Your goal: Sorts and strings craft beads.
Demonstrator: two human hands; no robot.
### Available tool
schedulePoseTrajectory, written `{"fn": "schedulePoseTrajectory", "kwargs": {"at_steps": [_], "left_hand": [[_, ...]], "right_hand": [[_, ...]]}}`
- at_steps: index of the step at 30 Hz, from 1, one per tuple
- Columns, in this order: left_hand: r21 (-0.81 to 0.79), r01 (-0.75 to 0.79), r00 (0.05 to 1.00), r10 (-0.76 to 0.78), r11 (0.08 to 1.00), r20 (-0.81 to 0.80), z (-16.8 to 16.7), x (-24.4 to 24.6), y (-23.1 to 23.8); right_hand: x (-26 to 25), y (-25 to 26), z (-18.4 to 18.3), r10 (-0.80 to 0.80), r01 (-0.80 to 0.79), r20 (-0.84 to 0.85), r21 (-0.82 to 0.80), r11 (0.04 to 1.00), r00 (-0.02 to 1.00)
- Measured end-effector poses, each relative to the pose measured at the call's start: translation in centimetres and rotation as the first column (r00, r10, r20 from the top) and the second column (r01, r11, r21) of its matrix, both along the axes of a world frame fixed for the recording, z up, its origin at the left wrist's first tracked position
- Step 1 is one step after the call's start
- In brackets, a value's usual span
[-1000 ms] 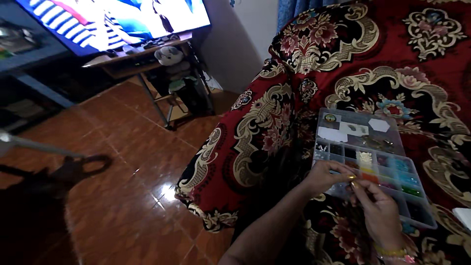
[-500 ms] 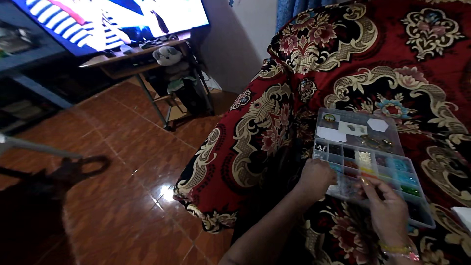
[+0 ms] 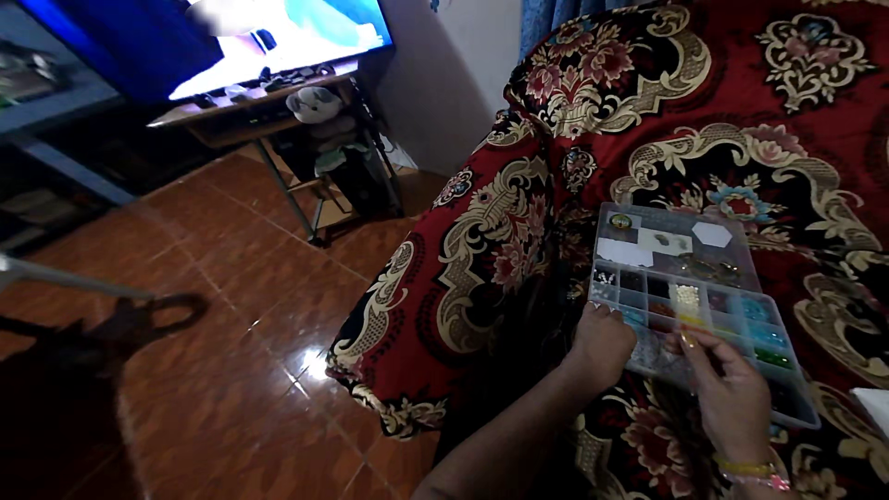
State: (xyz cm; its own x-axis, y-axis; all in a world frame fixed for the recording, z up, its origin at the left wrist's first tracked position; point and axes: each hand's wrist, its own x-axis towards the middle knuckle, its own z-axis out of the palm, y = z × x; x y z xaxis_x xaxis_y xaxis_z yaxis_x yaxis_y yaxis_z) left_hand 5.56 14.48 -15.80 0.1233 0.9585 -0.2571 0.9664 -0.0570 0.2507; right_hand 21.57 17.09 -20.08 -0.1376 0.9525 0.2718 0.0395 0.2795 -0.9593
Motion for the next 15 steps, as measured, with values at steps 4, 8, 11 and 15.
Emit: {"fn": "schedulePoseTrajectory", "kwargs": {"at_steps": [4, 8, 11, 15], "left_hand": [[0.009, 0.011, 1.000, -0.011, 1.000, -0.023, -0.40, 0.20, 0.16], [0.039, -0.002, 1.000, 0.002, 0.999, -0.001, -0.76, 0.27, 0.15], [0.061, -0.015, 0.999, 0.013, 0.998, 0.030, -0.89, 0.25, 0.25], [0.122, -0.214, 0.865, 0.130, 0.969, 0.485, -0.86, -0.49, 0.09]], "right_hand": [[0.01, -0.08, -0.01, 0.005, -0.005, -0.002, -0.019, 1.000, 1.000], [-0.13, -0.26, 0.35, 0.014, -0.015, -0.029, -0.045, 0.999, 0.999], [-0.06, -0.26, 0.26, 0.027, -0.028, -0.046, -0.035, 0.999, 0.999], [0.04, -0.48, 0.31, 0.052, -0.052, -0.015, 0.004, 0.999, 0.999]]}}
